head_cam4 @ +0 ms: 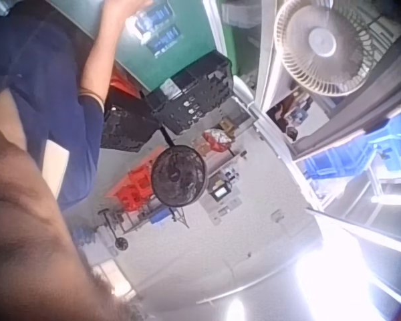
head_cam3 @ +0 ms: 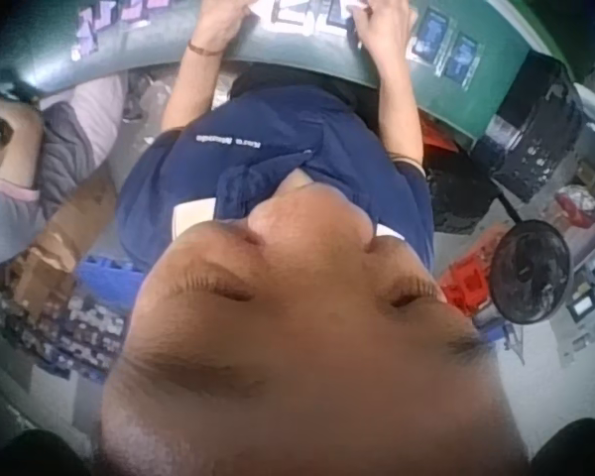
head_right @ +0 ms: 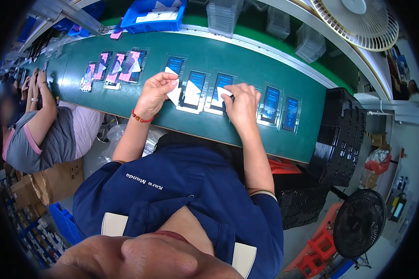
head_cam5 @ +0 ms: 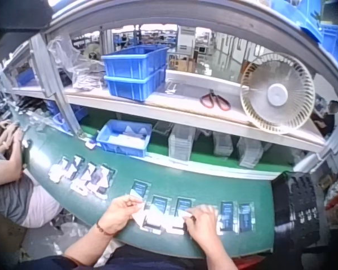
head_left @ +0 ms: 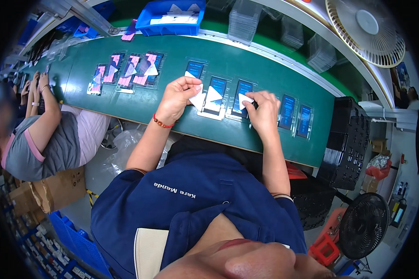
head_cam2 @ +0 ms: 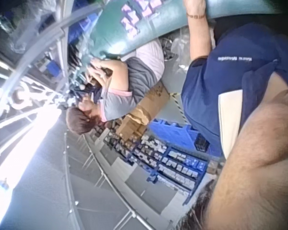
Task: The person is sorting small cards and placing them into clear plastic trays on an assembly line.
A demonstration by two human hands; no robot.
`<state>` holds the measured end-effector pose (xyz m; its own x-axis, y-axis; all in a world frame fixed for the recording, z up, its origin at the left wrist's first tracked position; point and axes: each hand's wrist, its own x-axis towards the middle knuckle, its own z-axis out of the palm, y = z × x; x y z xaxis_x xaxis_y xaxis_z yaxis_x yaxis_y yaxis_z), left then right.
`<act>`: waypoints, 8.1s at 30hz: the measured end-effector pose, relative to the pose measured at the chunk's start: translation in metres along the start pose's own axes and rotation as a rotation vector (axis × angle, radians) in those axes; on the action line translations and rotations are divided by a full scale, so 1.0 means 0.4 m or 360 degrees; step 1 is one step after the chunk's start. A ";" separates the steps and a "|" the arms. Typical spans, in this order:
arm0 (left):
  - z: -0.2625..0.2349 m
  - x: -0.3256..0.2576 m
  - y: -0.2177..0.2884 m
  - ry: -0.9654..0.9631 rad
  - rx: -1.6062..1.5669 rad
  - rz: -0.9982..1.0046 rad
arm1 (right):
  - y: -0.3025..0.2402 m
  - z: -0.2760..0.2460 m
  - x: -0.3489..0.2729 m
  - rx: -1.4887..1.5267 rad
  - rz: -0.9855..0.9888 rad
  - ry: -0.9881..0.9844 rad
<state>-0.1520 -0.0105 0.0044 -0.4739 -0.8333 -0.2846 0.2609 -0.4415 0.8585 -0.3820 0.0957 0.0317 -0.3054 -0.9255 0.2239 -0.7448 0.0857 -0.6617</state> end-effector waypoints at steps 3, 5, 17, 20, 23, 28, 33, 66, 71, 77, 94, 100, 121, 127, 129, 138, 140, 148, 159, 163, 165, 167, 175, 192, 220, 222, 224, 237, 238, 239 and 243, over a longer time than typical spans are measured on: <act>-0.016 0.000 0.011 0.0006 -0.0045 0.0048 | -0.032 0.031 -0.003 -0.0522 -0.0282 0.0279; -0.020 -0.003 0.019 0.0024 -0.0092 0.0093 | -0.070 0.054 0.003 -0.0305 -0.0453 0.0188; -0.060 -0.024 0.001 0.0094 -0.0116 0.0137 | -0.148 0.135 0.074 -0.0390 -0.0181 -0.0401; -0.061 -0.030 -0.002 0.0100 -0.0136 0.0143 | -0.155 0.131 0.080 -0.0382 -0.0133 -0.0480; -0.064 -0.027 -0.006 0.0085 -0.0140 0.0182 | -0.157 0.131 0.079 -0.0369 -0.0118 -0.0494; -0.071 -0.027 -0.006 0.0112 -0.0068 0.0187 | -0.157 0.133 0.064 -0.0287 -0.0104 -0.0446; -0.070 -0.028 -0.009 0.0071 -0.0105 0.0172 | -0.186 0.105 0.039 -0.0712 -0.0262 -0.0436; 0.143 0.004 -0.027 0.0054 0.0006 0.0169 | 0.015 -0.041 -0.083 -0.0510 -0.0470 0.0643; 0.162 0.007 -0.037 -0.0041 -0.0010 0.0160 | 0.055 -0.068 -0.115 -0.0808 -0.0510 0.0343; 0.231 -0.009 -0.113 -0.0217 0.0066 0.0239 | -0.017 -0.025 -0.112 0.1113 0.0290 0.0120; -0.147 0.565 0.359 0.0161 0.2995 0.0698 | 0.256 -0.168 -0.136 0.0496 0.0431 0.0709; -0.168 0.631 0.388 -0.0318 0.3359 0.0483 | 0.245 -0.156 -0.114 0.0514 0.0449 0.0759; -0.053 0.387 0.334 0.0370 0.1953 0.1272 | 0.138 -0.144 -0.118 -0.0531 0.0051 0.0684; 0.242 0.073 0.062 -0.0624 0.1371 0.1404 | -0.034 -0.076 -0.024 0.0220 -0.0452 0.0470; 0.273 0.037 -0.021 -0.0564 0.1121 0.1407 | -0.013 -0.081 -0.027 0.0093 -0.0608 0.0484; 0.189 -0.081 -0.105 0.0162 0.2287 0.1412 | 0.309 -0.269 -0.182 -0.0735 -0.0494 0.0383; 0.189 -0.091 -0.127 0.0268 0.2401 0.1233 | 0.315 -0.273 -0.189 -0.0560 -0.0511 0.0268; 0.180 -0.086 -0.118 0.0254 0.2538 0.0701 | 0.236 -0.250 -0.144 -0.0848 -0.0440 -0.0504; -0.161 -0.041 0.059 0.0385 0.2753 0.0791 | 0.012 0.033 -0.059 -0.0846 -0.0536 -0.0471; -0.260 -0.052 0.129 0.0352 0.2731 0.0714 | -0.075 0.110 -0.029 -0.0817 -0.0505 -0.0497; -0.281 -0.048 0.156 0.0289 0.2738 0.0645 | -0.097 0.122 -0.025 -0.0814 -0.0473 -0.0509; -0.293 -0.029 0.194 0.0303 0.2551 0.0650 | -0.096 0.126 -0.027 -0.0750 -0.0422 -0.0485; -0.451 0.308 0.448 0.1048 0.2086 -0.0045 | -0.074 0.132 -0.034 -0.0631 -0.0507 -0.0373; -0.473 0.414 0.431 0.1010 0.2072 0.0055 | -0.062 0.135 -0.043 -0.0628 -0.0534 -0.0293; -0.465 -0.152 0.172 0.0251 -0.0817 0.0253 | -0.517 0.565 0.374 0.0759 -0.0329 -0.1139; -0.495 -0.159 0.158 0.0381 -0.0772 0.0369 | -0.510 0.600 0.389 0.0719 -0.0332 -0.1107; -0.521 -0.174 0.149 0.0476 -0.0751 0.0461 | -0.509 0.640 0.415 0.0741 -0.0319 -0.1053; -0.539 -0.234 0.165 0.1034 -0.0559 0.0741 | -0.525 0.683 0.470 -0.0147 -0.0925 -0.0506; -0.540 -0.231 0.161 0.1033 -0.0560 0.0739 | -0.528 0.676 0.462 -0.0185 -0.0892 -0.0547; -0.543 -0.228 0.155 0.0986 -0.0555 0.0748 | -0.526 0.672 0.454 -0.0187 -0.0890 -0.0548; -0.514 -0.211 0.150 0.0948 -0.0494 0.0790 | -0.521 0.646 0.440 -0.0172 -0.1184 -0.0019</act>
<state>0.0765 -0.0351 -0.0078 0.2583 -0.9533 -0.1568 0.5833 0.0246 0.8119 -0.1274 -0.1803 0.0241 0.3073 -0.7572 0.5764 -0.8065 -0.5287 -0.2645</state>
